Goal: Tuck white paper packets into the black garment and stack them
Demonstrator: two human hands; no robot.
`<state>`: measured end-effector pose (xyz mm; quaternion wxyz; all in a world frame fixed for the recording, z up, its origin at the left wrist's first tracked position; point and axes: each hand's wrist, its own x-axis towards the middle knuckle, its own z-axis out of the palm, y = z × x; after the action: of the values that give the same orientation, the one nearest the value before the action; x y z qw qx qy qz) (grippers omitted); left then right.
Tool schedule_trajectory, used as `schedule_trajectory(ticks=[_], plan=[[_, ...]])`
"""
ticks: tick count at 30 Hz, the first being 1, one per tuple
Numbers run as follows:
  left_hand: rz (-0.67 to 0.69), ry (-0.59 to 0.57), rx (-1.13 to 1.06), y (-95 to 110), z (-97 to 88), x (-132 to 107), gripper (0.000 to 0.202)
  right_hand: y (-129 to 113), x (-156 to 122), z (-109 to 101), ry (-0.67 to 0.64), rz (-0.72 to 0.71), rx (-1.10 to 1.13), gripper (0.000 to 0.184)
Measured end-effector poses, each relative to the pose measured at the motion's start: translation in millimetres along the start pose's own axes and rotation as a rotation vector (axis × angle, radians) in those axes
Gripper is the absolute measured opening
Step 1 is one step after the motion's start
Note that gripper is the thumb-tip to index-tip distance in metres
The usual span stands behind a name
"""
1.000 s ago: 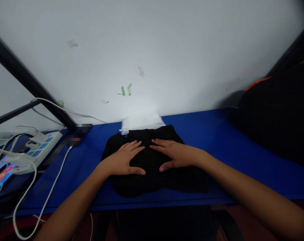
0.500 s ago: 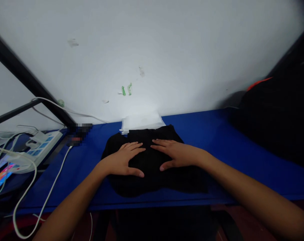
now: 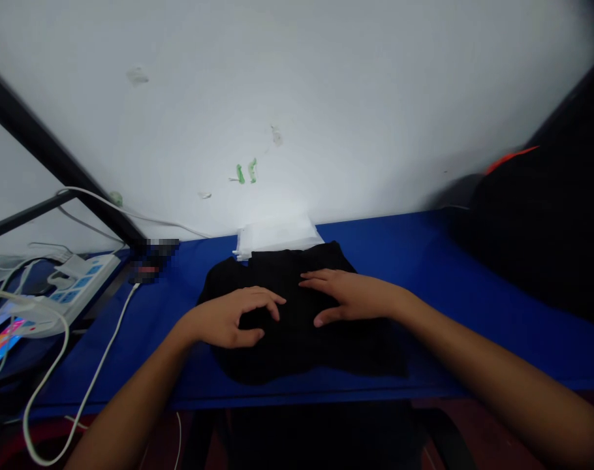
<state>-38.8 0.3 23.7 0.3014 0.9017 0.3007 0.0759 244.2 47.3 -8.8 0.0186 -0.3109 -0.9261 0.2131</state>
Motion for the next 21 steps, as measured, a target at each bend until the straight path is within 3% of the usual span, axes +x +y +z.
schedule_trajectory(ticks=[4, 9, 15, 21], plan=[[0.009, 0.084, -0.014, 3, -4.0, 1, 0.006, -1, 0, -3, 0.059, -0.066, 0.089, 0.076], [-0.056, 0.21, 0.017, -1, -3.9, 1, 0.007, -6, -2, -7, 0.057, -0.184, 0.193, 0.071], [-0.256, 0.386, 0.133, -5, 0.2, 4, 0.009, -9, -7, -10, -0.009, -0.174, 0.271, 0.09], [-0.32, 0.356, 0.133, -6, -1.6, 3, 0.014, -8, -11, -14, -0.039, -0.185, 0.271, 0.052]])
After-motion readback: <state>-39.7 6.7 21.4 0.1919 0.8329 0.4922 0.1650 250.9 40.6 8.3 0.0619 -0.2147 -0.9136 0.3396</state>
